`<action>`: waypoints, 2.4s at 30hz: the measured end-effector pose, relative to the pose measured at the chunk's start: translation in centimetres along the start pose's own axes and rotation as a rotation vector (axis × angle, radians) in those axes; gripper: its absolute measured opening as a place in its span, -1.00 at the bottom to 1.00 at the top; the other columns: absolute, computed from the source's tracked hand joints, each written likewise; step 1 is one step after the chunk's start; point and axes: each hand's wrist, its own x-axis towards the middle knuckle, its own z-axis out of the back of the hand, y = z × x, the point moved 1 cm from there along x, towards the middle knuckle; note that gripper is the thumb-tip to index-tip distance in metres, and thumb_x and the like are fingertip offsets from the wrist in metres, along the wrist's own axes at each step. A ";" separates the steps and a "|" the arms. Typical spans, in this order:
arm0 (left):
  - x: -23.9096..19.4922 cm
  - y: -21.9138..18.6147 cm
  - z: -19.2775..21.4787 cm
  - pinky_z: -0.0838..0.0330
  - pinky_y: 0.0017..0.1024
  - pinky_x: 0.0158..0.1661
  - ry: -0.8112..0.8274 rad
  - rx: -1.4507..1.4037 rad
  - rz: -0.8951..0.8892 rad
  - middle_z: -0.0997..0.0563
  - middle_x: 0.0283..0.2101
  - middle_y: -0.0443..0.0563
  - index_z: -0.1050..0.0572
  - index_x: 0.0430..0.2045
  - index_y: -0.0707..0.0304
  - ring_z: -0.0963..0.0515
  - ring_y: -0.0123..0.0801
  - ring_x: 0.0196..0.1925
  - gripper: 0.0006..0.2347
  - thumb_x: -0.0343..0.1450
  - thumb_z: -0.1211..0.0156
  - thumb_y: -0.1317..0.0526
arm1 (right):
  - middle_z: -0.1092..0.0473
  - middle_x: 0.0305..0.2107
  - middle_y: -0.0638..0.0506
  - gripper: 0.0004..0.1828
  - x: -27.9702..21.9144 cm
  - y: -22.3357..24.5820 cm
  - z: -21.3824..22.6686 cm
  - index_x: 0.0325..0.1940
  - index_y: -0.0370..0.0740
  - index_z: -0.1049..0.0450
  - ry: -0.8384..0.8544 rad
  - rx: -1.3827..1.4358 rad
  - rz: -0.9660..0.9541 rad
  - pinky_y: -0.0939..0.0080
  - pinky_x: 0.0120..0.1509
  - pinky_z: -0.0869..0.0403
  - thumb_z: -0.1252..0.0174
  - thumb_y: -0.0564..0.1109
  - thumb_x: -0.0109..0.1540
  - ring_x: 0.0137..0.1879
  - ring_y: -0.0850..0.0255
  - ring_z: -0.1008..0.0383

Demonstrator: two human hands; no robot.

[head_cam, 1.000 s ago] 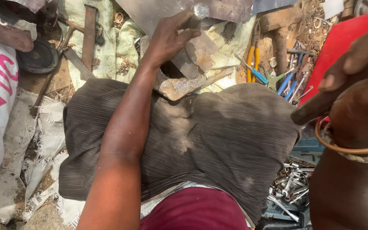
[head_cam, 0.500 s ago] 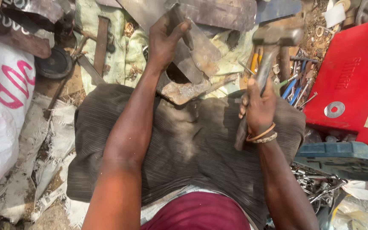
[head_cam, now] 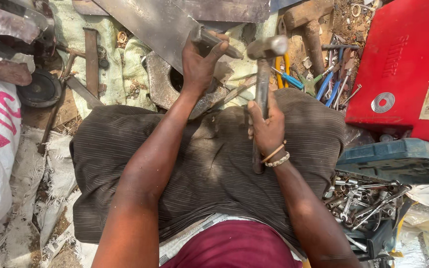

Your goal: The person hammers a metal blade-like object on an anvil to shape or flatten it. They repeatedly reposition the object and strike it with a hammer, then use pliers to adjust a small component on the blade.

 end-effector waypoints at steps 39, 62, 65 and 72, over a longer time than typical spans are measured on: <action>2.9 -3.9 10.0 -0.67 -0.38 -0.22 -0.190 0.072 -0.091 -0.65 -0.32 0.02 -0.44 -0.15 0.26 -0.70 -0.39 -0.30 -0.71 0.59 -0.16 -0.01 | -0.33 -0.63 0.16 -0.45 -0.4 0.8 -0.9 0.36 -0.16 -0.31 0.129 0.347 -0.431 0.42 -0.65 -0.34 -0.16 -0.01 0.30 -0.65 0.43 -0.31; 4.9 4.2 16.2 -0.43 -0.43 -0.49 -0.667 0.151 0.561 -0.63 -0.24 0.15 -0.39 -0.10 0.21 -0.65 -0.32 -0.39 -0.53 0.18 -0.53 0.42 | -0.37 -0.61 0.09 -0.66 -0.9 -2.5 -1.9 0.06 -0.25 -0.37 0.092 0.343 -0.405 0.41 -0.67 -0.34 -0.21 -0.02 0.32 -0.66 0.40 -0.34; 4.8 2.9 17.4 -0.38 -0.48 -0.54 -0.664 0.104 0.568 -0.66 -0.35 0.12 -0.51 -0.30 0.38 -0.58 -0.41 -0.49 -0.73 0.23 -0.49 0.41 | -0.36 -0.64 0.10 -0.62 -1.1 -2.2 -2.1 0.16 -0.12 -0.43 0.066 0.360 -0.392 0.43 -0.68 -0.34 -0.20 0.00 0.28 -0.68 0.42 -0.34; 4.6 2.1 19.3 -0.36 -0.51 -0.66 -0.805 0.038 0.485 -0.69 -0.48 0.01 -0.52 -0.39 0.31 -0.61 -0.42 -0.56 -0.78 0.21 -0.48 0.37 | -0.36 -0.63 0.10 -0.67 -1.0 -2.1 -1.8 0.06 -0.19 -0.40 0.068 0.434 -0.398 0.42 -0.68 -0.33 -0.20 0.00 0.30 -0.67 0.40 -0.35</action>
